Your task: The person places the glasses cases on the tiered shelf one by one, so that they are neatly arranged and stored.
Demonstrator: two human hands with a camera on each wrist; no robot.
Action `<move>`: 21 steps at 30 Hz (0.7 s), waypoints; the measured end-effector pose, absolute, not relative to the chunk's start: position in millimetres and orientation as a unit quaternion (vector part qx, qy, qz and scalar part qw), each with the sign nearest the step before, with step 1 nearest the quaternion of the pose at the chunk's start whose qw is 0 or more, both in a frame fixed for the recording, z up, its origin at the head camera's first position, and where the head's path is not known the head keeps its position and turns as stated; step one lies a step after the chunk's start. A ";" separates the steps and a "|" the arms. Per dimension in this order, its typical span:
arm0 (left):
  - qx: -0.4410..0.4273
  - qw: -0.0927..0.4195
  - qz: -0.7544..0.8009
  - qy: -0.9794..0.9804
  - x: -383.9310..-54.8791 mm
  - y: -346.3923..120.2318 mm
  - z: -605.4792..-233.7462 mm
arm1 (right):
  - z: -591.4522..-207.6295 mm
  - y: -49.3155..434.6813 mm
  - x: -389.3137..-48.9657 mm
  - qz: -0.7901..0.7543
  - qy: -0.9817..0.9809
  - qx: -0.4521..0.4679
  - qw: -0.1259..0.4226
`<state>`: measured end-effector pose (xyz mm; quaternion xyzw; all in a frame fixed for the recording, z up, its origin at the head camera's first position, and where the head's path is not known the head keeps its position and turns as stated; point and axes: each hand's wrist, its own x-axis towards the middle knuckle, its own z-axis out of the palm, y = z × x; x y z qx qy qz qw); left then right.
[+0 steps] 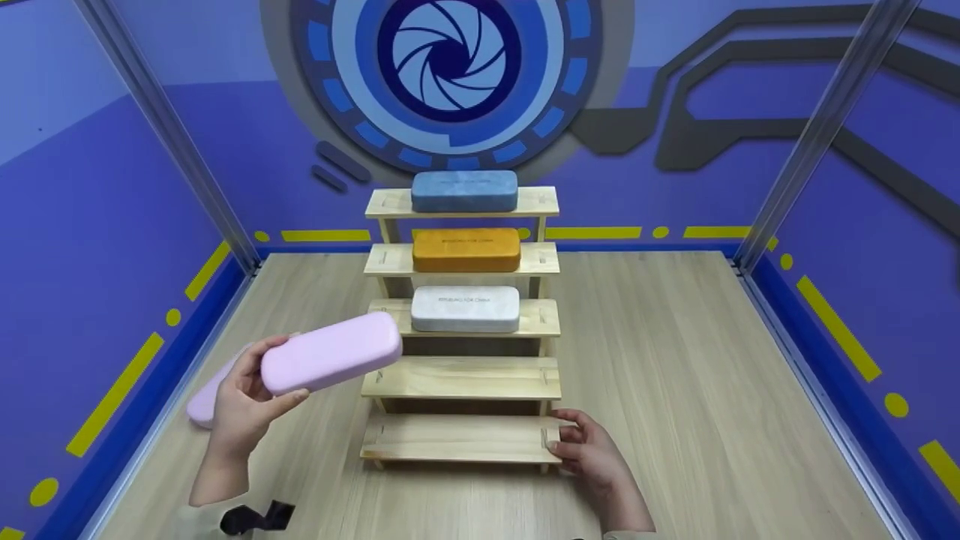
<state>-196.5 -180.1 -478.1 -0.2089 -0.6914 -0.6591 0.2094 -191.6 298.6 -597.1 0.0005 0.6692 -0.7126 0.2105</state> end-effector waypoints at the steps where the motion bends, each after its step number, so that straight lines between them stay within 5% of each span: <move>1: -0.216 0.207 -0.659 -0.690 -197.4 -177.4 -478.6 | -596.9 298.6 -191.6 -0.713 0.669 0.001 0.211; 21: -0.238 0.105 -0.666 -0.699 -211.8 -119.2 -481.0 | -599.3 298.5 -192.1 -0.705 0.677 0.004 0.210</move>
